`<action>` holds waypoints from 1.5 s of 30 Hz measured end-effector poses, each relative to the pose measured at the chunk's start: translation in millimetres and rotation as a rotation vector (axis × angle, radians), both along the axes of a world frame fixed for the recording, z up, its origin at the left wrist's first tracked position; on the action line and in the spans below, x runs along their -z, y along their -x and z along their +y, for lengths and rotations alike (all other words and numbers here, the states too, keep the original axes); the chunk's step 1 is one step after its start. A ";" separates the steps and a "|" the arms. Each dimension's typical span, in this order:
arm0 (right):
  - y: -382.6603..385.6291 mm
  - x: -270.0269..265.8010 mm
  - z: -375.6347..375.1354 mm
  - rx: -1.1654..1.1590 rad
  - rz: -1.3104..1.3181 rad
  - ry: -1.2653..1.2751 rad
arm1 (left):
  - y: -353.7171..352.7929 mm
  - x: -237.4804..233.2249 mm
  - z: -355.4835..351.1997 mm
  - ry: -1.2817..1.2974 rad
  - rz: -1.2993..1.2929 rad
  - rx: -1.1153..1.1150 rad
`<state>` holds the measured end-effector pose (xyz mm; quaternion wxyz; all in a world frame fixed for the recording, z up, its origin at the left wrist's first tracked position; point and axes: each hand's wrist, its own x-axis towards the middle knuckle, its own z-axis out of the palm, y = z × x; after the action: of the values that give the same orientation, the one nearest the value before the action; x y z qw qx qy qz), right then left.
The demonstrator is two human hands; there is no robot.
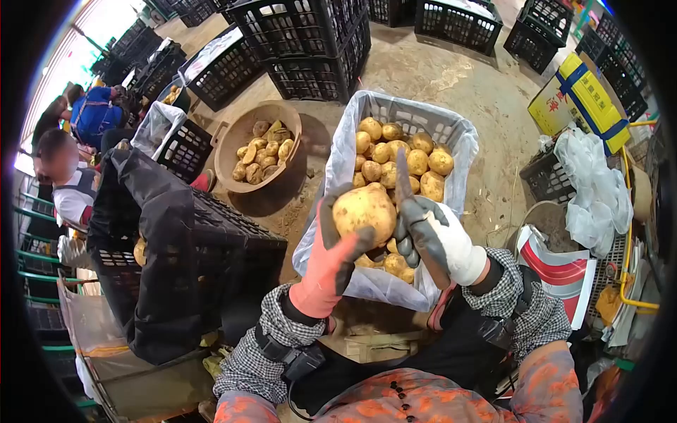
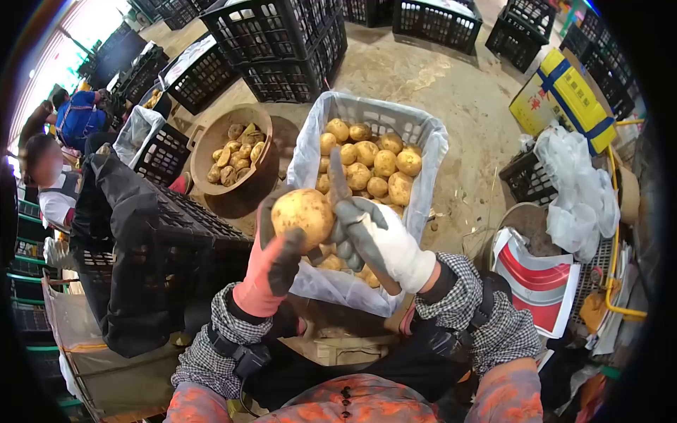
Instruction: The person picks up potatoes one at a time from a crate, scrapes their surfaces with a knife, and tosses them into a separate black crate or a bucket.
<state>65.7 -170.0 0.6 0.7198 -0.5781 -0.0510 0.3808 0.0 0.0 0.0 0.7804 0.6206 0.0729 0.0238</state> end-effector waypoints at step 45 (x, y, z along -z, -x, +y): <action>-4.5 10.4 1.8 -0.348 -0.419 0.251 | 15.2 27.3 16.4 -0.457 -0.129 0.040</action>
<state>70.2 -168.2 -9.8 0.5403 -0.7113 -0.2493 0.3741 -15.2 16.4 -27.3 0.6230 0.7796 0.0033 0.0639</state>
